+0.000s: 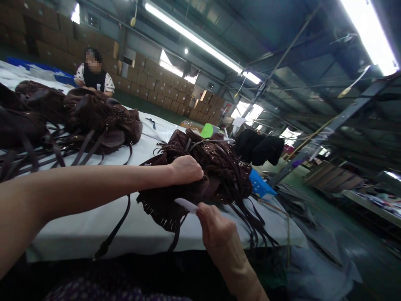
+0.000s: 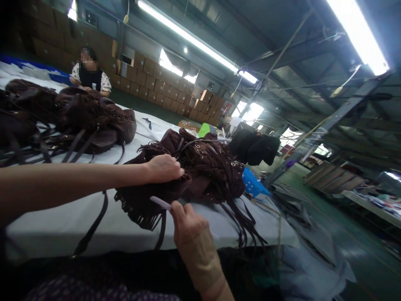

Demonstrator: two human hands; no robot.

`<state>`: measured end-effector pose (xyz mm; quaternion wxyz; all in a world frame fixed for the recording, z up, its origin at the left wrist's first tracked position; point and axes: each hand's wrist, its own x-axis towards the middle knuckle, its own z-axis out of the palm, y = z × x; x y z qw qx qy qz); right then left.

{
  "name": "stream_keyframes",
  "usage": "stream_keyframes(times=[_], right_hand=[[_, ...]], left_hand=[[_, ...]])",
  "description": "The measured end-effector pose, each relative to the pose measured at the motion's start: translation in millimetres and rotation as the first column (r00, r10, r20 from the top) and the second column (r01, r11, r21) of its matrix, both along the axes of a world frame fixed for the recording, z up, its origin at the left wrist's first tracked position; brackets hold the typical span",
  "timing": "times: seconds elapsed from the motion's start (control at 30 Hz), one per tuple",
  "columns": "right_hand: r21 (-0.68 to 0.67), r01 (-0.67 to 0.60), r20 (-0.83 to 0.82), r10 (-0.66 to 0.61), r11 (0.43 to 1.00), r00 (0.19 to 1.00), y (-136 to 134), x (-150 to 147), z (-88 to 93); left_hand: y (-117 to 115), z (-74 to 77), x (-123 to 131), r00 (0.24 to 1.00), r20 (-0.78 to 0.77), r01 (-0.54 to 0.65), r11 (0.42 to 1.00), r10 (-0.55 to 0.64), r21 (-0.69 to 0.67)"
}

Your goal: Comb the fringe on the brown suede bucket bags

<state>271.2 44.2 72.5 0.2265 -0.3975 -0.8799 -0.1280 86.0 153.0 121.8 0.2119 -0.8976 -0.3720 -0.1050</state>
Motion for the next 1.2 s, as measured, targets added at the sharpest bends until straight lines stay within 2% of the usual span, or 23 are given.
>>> stream_keyframes(times=[0.13,0.27,0.37,0.43,0.5,0.53,0.57,0.63,0.67,0.7,0.73,0.77,0.8,0.9,0.93,1.0,1.07,1.13,1.2], right_hand=[[-0.094,0.107,0.258,-0.079,0.990,0.963,-1.9,-13.6,-15.0],[-0.182,0.146,0.415,-0.058,0.973,0.908,-5.1,-23.8,-36.6],[-0.271,0.115,0.416,0.009,0.956,0.909,-8.9,-26.8,-53.9],[-0.376,0.050,0.306,0.073,0.925,0.949,-13.6,-27.6,-64.1],[-0.525,-0.048,0.059,0.093,0.850,0.994,-18.2,-28.2,-73.2],[-0.622,-0.112,-0.105,0.060,0.775,0.993,-19.3,-28.5,-77.8],[-0.721,-0.195,-0.271,-0.011,0.665,0.962,-19.0,-28.8,-83.1],[-0.817,-0.415,-0.537,-0.263,0.401,0.802,-13.3,-29.2,-95.9],[-0.797,-0.521,-0.603,-0.401,0.305,0.689,-8.3,-29.2,-103.5],[-0.755,-0.605,-0.636,-0.511,0.254,0.579,-2.3,-28.8,-111.3],[-0.710,-0.661,-0.651,-0.584,0.243,0.485,4.1,-27.9,-118.9],[-0.676,-0.691,-0.661,-0.625,0.257,0.415,10.1,-26.4,-125.5],[-0.657,-0.704,-0.666,-0.644,0.269,0.376,15.4,-24.3,-130.7],[-0.642,-0.713,-0.674,-0.650,0.281,0.351,24.2,-17.2,-136.3],[-0.645,-0.710,-0.673,-0.650,0.283,0.353,25.2,-15.6,-135.3],[-0.649,-0.707,-0.670,-0.651,0.280,0.357,25.7,-15.2,-131.5],[-0.650,-0.715,-0.668,-0.643,0.257,0.375,25.1,-19.2,-127.7],[-0.643,-0.730,-0.671,-0.631,0.234,0.389,22.7,-26.5,-125.7],[-0.661,-0.722,-0.657,-0.623,0.203,0.426,17.5,-34.0,-126.1]], left_hand=[[-8.6,3.3,7.8,0.999,-0.034,0.024,0.999,-0.025,-0.034],[-13.4,17.2,8.0,0.999,-0.031,0.009,0.997,-0.012,-0.075],[-5.5,22.7,5.5,1.000,0.012,-0.004,0.994,0.006,-0.105],[8.3,17.3,0.7,0.999,0.050,-0.004,0.992,0.010,-0.126],[26.4,2.4,-8.6,0.997,0.073,-0.008,0.989,0.019,-0.145],[35.5,-8.6,-15.1,0.997,0.073,-0.015,0.989,0.026,-0.150],[43.7,-21.8,-22.6,0.996,0.077,-0.027,0.987,0.040,-0.159],[55.4,-53.6,-39.1,0.991,0.100,-0.070,0.979,0.090,-0.190],[58.6,-71.1,-47.5,0.985,0.118,-0.098,0.972,0.125,-0.214],[59.9,-88.8,-55.5,0.978,0.129,-0.128,0.964,0.162,-0.235],[59.4,-105.8,-63.0,0.973,0.133,-0.153,0.955,0.191,-0.255],[56.9,-121.4,-69.7,0.966,0.138,-0.175,0.943,0.221,-0.282],[52.3,-135.0,-75.7,0.954,0.155,-0.197,0.925,0.257,-0.324],[23.9,-159.6,-88.1,0.856,0.362,-0.197,0.880,0.369,-0.432],[9.9,-163.3,-89.4,0.802,0.474,-0.155,0.893,0.364,-0.423],[-21.1,-168.9,-85.6,0.690,0.678,-0.007,0.939,0.253,-0.343],[-47.6,-179.3,-72.0,0.617,0.776,0.182,0.935,0.132,-0.304],[-60.6,-198.3,-50.7,0.655,0.753,0.285,0.902,0.063,-0.323],[-57.0,-222.4,-27.4,0.748,0.664,0.266,0.915,0.001,-0.302]])
